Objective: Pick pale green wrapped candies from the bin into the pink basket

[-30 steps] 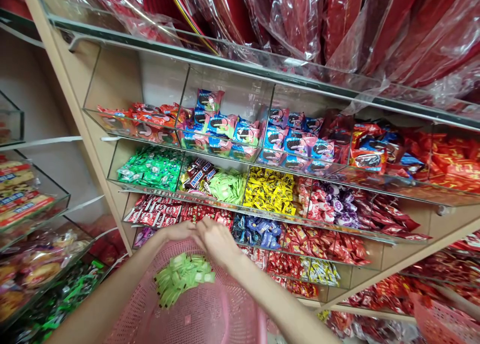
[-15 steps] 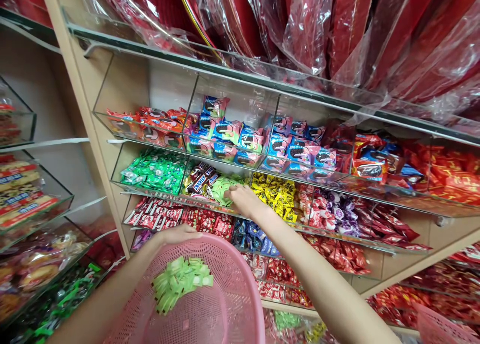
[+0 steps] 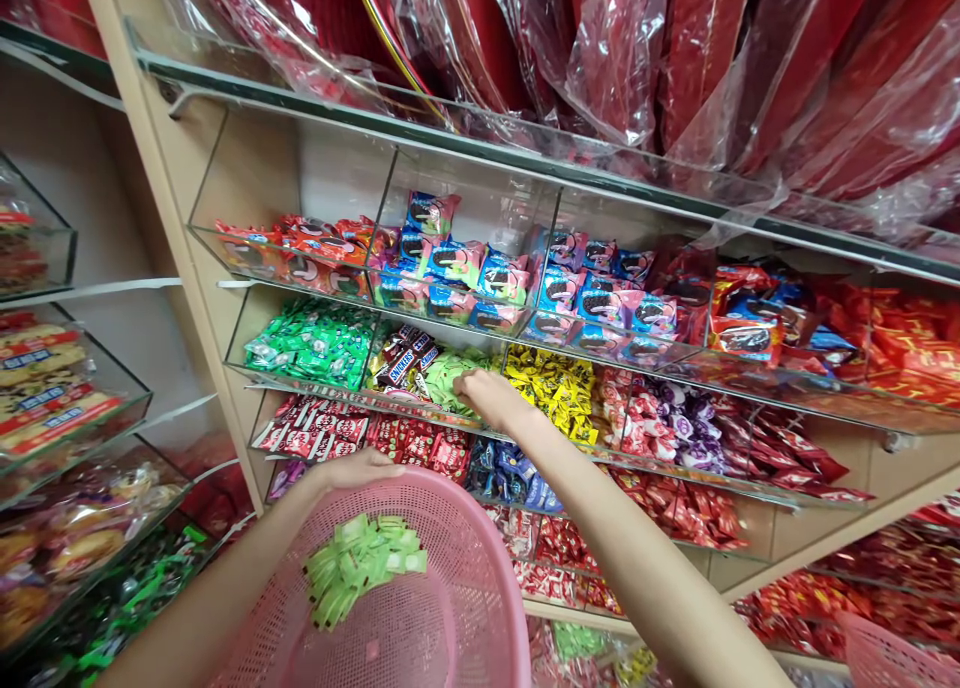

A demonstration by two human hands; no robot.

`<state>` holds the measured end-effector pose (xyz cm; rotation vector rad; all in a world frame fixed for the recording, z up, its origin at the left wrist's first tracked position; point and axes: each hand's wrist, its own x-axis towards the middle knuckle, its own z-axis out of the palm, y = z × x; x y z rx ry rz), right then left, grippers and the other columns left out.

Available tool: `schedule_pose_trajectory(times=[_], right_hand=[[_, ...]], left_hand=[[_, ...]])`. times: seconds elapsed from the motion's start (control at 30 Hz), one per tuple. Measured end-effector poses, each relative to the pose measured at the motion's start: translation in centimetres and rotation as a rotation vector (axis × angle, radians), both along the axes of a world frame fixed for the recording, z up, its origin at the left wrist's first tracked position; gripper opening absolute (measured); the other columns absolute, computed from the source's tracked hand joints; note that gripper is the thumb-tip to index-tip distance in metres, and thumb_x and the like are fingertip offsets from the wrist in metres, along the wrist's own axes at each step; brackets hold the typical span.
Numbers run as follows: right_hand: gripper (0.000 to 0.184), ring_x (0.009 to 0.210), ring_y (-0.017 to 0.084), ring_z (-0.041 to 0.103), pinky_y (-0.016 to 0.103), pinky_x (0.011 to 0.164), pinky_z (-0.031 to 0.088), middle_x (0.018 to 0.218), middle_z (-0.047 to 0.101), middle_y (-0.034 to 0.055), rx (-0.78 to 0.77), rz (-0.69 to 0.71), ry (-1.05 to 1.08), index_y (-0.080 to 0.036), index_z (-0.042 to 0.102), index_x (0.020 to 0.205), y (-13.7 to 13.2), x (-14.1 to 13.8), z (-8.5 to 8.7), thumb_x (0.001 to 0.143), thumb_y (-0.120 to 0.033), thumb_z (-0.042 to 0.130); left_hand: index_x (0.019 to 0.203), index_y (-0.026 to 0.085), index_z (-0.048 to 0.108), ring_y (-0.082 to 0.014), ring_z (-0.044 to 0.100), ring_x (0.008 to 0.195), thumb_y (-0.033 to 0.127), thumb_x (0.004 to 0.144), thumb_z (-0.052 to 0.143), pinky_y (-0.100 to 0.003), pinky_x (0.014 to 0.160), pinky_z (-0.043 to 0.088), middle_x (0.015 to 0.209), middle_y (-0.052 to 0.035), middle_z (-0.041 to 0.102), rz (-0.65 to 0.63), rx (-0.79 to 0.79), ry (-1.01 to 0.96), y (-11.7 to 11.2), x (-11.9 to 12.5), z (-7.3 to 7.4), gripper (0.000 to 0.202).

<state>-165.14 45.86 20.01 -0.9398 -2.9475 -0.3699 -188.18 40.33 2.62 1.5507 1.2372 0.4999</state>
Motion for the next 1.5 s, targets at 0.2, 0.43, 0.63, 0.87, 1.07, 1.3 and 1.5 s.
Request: schedule_pose_trajectory(times=[0.2,0.43,0.63,0.87,1.07,1.3,1.5], right_hand=[[0.020,0.086,0.015,0.059,0.022,0.069,0.037,0.088,0.064,0.0076,0.059,-0.101,0.038,-0.016,0.060,0.082,0.0,0.2,0.6,0.090,-0.017,0.042],[0.019,0.087,0.017,0.057,0.023,0.070,0.036,0.092,0.062,0.0096,0.101,-0.261,0.142,-0.016,0.058,0.087,0.3,-0.1,1.1,0.089,-0.015,0.038],[0.018,0.078,0.016,0.058,0.023,0.066,0.036,0.086,0.065,0.0074,0.055,-0.283,0.387,-0.017,0.061,0.083,0.3,0.2,1.0,0.083,-0.014,0.043],[0.013,0.063,0.014,0.056,0.022,0.060,0.037,0.068,0.064,0.0036,-0.119,-0.247,0.658,-0.016,0.064,0.075,0.7,0.4,-0.2,0.077,-0.018,0.051],[0.013,0.056,0.012,0.053,0.022,0.058,0.039,0.058,0.060,0.0003,-0.264,-0.228,0.792,-0.015,0.062,0.069,0.9,-0.4,-1.3,0.075,-0.022,0.052],[0.019,0.059,0.013,0.053,0.024,0.059,0.042,0.065,0.062,0.0017,-0.312,-0.161,0.988,-0.015,0.063,0.072,-1.0,0.1,-0.7,0.076,-0.031,0.053],[0.025,0.058,0.011,0.050,0.024,0.057,0.041,0.069,0.061,0.0008,-0.717,-0.047,1.089,-0.016,0.063,0.080,-7.2,-0.6,-3.4,0.078,-0.039,0.057]], left_hand=[[0.069,0.010,0.057,-0.0090,0.041,0.055,0.073,0.060,0.055,-0.022,0.052,0.029,0.061,0.0002,0.049,-0.012,-0.040,-0.048,0.2,0.0,-0.4,0.064],[0.074,0.008,0.061,-0.0105,0.045,0.057,0.073,0.060,0.056,-0.022,0.054,0.033,0.064,-0.0022,0.053,-0.011,-0.061,-0.047,0.2,0.3,-0.4,0.067],[0.070,0.009,0.059,-0.0098,0.042,0.056,0.073,0.061,0.055,-0.021,0.051,0.030,0.063,-0.0010,0.050,-0.002,-0.032,-0.015,0.1,0.2,-0.5,0.064],[0.069,0.009,0.058,-0.0085,0.039,0.055,0.071,0.062,0.056,-0.021,0.051,0.029,0.061,0.0003,0.048,-0.026,-0.039,-0.051,-0.1,0.3,-0.4,0.062],[0.070,0.010,0.057,-0.0083,0.038,0.054,0.070,0.064,0.055,-0.020,0.050,0.027,0.061,0.0004,0.047,-0.024,-0.035,-0.025,-0.1,0.2,-0.7,0.061],[0.075,0.009,0.063,-0.0104,0.044,0.057,0.071,0.064,0.053,-0.022,0.055,0.033,0.065,-0.0017,0.054,-0.024,-0.024,-0.024,-0.6,-0.3,-0.4,0.064],[0.083,0.010,0.066,-0.0123,0.048,0.062,0.067,0.061,0.060,-0.023,0.060,0.037,0.071,-0.0030,0.059,0.003,-0.062,-0.070,-0.8,-0.5,0.1,0.062]])
